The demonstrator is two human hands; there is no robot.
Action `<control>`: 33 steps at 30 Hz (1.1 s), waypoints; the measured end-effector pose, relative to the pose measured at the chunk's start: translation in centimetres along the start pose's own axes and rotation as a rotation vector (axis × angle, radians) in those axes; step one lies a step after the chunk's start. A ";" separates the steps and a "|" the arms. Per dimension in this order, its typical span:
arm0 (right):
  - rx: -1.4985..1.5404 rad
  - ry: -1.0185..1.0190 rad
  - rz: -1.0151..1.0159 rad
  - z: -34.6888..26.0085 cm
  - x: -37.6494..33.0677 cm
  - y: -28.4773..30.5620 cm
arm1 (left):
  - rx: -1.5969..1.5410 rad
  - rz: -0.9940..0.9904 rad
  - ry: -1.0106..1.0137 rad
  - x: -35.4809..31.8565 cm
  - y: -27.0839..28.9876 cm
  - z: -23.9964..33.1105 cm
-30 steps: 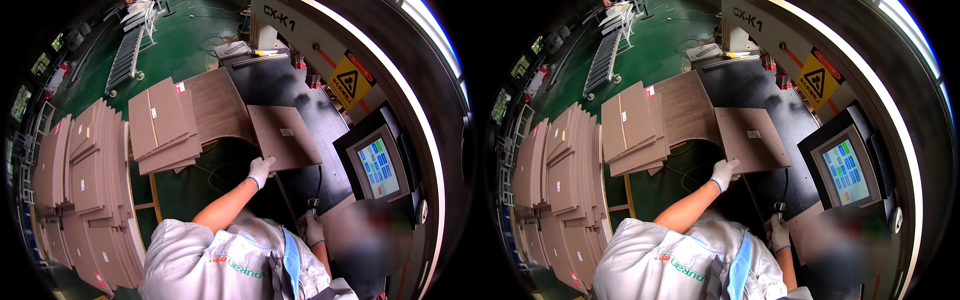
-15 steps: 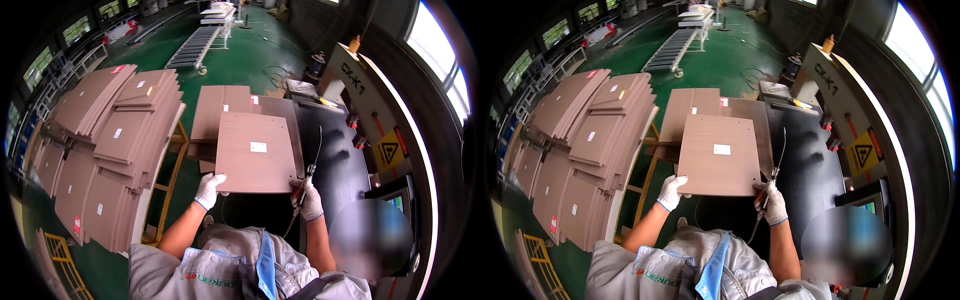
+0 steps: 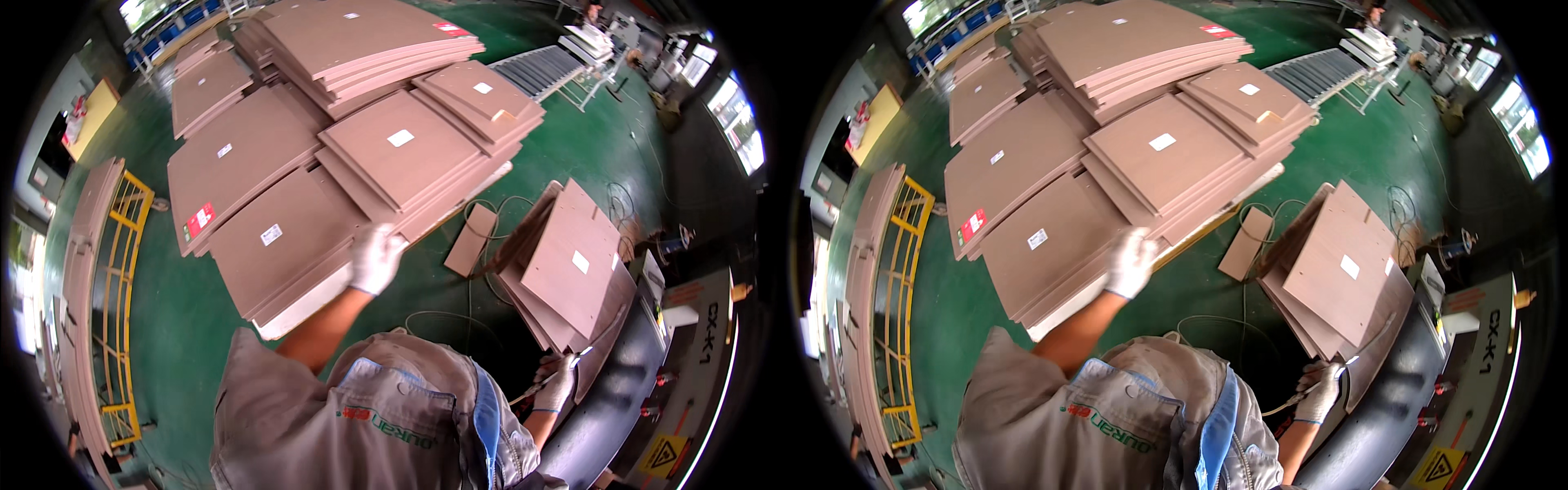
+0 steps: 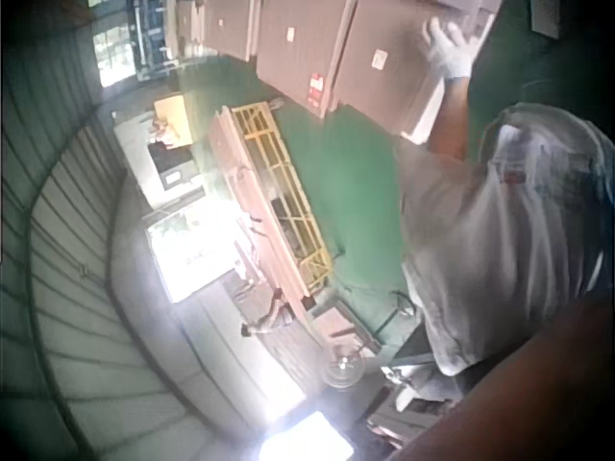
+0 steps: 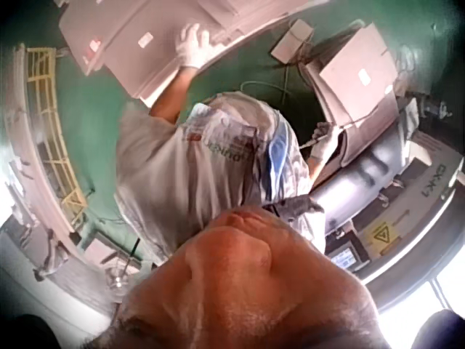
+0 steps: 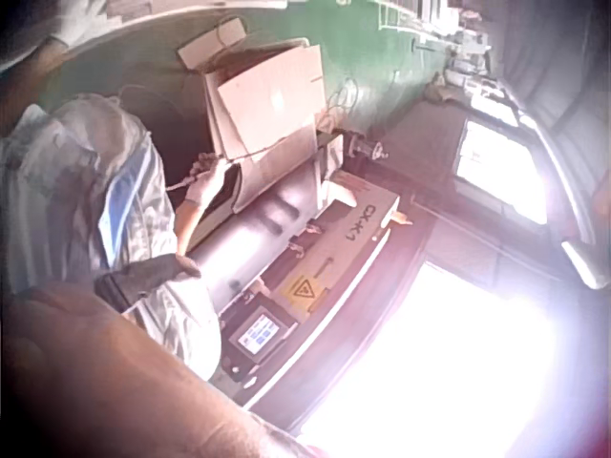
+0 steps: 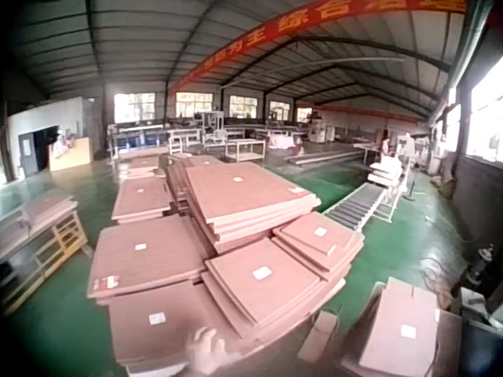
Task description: The person takes wood panels from a stack, places them individually into an industrial edging or finishing machine, and then collects processed panels and carries them to another table.
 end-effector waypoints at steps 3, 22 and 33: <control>-0.168 -0.034 -0.073 1.7 0.2 -5.5 | 0.729 0.211 0.237 -4.5 10.1 -13.4; -0.597 -0.127 -0.801 2.6 2.3 -23.3 | -1.253 0.180 1.143 -16.8 27.5 -16.5; -0.545 0.037 -0.714 -2.6 -2.4 -16.5 | -1.355 -0.027 0.846 -16.6 18.0 8.4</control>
Point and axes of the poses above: each hand's wrist, its own x-axis towards the middle knuckle, its own y-axis out of the back of the hand, z = x × y, the point moved 3 cm from there along x, towards the middle knuckle, and after that the axes turned 6 degrees about -z, right-handed, at the moved point
